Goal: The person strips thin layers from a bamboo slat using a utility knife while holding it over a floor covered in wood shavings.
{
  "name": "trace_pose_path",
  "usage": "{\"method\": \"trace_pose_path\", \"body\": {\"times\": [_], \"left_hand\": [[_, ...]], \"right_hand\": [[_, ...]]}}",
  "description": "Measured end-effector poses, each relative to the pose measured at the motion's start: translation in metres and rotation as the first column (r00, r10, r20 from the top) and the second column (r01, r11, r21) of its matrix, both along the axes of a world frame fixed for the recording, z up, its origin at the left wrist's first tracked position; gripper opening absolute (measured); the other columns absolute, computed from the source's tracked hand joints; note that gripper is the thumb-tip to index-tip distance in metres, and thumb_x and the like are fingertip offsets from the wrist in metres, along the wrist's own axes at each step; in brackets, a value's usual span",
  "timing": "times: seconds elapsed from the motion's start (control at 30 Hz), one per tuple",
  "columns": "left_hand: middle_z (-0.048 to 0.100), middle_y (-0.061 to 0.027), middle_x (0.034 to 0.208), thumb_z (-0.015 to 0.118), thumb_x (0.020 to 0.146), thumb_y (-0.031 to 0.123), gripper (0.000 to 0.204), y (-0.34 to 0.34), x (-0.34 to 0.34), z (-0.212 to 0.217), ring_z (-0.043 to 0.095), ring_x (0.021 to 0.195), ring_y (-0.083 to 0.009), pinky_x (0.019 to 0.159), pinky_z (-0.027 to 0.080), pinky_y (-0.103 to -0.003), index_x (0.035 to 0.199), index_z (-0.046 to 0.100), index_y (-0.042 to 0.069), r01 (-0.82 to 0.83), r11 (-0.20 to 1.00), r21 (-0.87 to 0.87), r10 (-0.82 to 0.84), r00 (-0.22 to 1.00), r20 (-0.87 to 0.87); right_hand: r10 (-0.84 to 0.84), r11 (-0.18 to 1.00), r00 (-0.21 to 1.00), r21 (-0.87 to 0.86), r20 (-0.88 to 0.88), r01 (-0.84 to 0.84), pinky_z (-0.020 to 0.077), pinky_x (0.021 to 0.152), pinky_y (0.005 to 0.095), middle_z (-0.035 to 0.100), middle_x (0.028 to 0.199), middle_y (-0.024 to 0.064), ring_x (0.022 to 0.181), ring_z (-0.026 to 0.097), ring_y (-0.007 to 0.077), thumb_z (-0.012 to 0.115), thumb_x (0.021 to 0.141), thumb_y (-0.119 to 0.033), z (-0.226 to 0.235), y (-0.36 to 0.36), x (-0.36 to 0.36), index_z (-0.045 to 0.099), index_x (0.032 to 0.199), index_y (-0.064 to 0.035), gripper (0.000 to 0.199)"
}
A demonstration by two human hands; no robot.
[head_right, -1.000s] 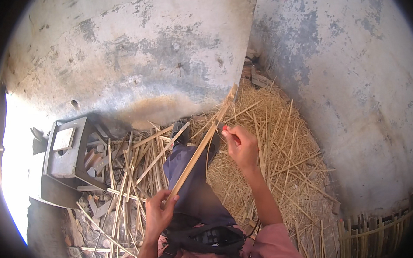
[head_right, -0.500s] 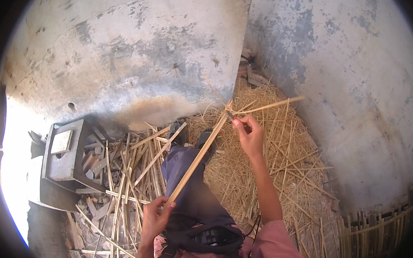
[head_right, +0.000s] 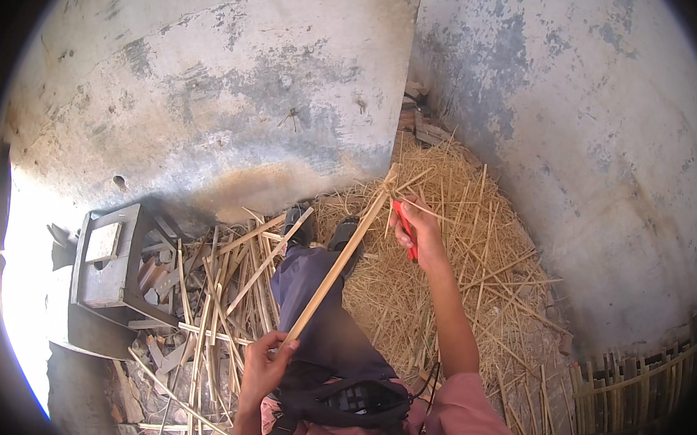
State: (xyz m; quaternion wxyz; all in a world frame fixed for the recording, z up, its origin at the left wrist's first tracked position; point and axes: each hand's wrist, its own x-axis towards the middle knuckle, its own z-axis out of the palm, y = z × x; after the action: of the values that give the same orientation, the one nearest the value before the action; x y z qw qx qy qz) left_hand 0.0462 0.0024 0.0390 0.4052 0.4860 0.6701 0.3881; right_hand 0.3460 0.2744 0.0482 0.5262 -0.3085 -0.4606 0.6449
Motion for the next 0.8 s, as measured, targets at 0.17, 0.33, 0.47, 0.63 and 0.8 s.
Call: {"method": "trace_pose_path", "body": {"times": [0.17, 0.33, 0.47, 0.63, 0.8], "left_hand": [[0.074, -0.0082, 0.076, 0.077, 0.101, 0.021, 0.022, 0.002, 0.001, 0.003, 0.062, 0.061, -0.0078, 0.055, 0.047, -0.030, 0.107, 0.077, -0.001, 0.025, 1.000, -0.011, -0.025, 1.000, 0.019], [0.072, -0.0047, 0.074, 0.076, 0.102, 0.020, 0.021, 0.003, 0.004, 0.003, 0.059, 0.060, -0.0057, 0.053, 0.044, -0.028, 0.105, 0.077, -0.001, 0.021, 1.000, 0.009, -0.021, 0.998, 0.060], [0.074, -0.0078, 0.077, 0.076, 0.102, 0.020, 0.023, 0.005, 0.002, 0.003, 0.062, 0.062, -0.0072, 0.055, 0.047, -0.030, 0.107, 0.076, -0.003, 0.008, 1.000, -0.008, -0.008, 0.999, 0.034], [0.074, -0.0067, 0.076, 0.076, 0.103, 0.020, 0.024, 0.007, 0.003, 0.005, 0.061, 0.062, -0.0065, 0.054, 0.046, -0.028, 0.108, 0.076, -0.004, -0.018, 1.000, -0.012, 0.019, 0.999, 0.051], [0.072, -0.0050, 0.074, 0.076, 0.103, 0.021, 0.024, 0.009, 0.001, 0.003, 0.061, 0.061, -0.0059, 0.053, 0.046, -0.027, 0.107, 0.076, -0.003, -0.046, 0.999, -0.011, 0.047, 0.997, 0.055]], "right_hand": [[0.096, 0.990, 0.990, -0.096, -0.108, -0.106, 0.0341, 0.045, 0.0214, 0.065, 0.092, 0.0058, 0.054, 0.046, 0.0060, 0.057, 0.113, -0.037, -0.015, 0.005, 0.013, 0.058, 0.120, -0.0090, 0.029], [0.167, 0.943, 0.922, -0.216, -0.350, -0.253, 0.0325, 0.046, 0.0218, 0.065, 0.092, 0.0050, 0.054, 0.046, 0.0066, 0.054, 0.114, -0.041, -0.029, 0.008, 0.020, 0.057, 0.139, -0.0073, 0.042], [0.153, 0.960, 0.945, -0.184, -0.288, -0.212, 0.0323, 0.046, 0.0226, 0.065, 0.089, 0.0048, 0.054, 0.046, 0.0067, 0.054, 0.114, -0.041, -0.028, 0.002, 0.018, 0.050, 0.154, -0.0066, 0.054], [0.172, 0.976, 0.981, -0.121, -0.091, -0.183, 0.0342, 0.046, 0.0230, 0.067, 0.087, 0.0072, 0.051, 0.045, 0.0067, 0.059, 0.111, -0.038, -0.013, -0.017, 0.008, 0.045, 0.154, -0.0038, 0.056], [0.058, 0.995, 0.955, -0.091, 0.292, -0.033, 0.0344, 0.047, 0.0234, 0.068, 0.085, 0.0079, 0.050, 0.047, 0.0066, 0.067, 0.108, -0.037, -0.003, -0.027, 0.004, 0.034, 0.161, -0.0018, 0.072]]}}
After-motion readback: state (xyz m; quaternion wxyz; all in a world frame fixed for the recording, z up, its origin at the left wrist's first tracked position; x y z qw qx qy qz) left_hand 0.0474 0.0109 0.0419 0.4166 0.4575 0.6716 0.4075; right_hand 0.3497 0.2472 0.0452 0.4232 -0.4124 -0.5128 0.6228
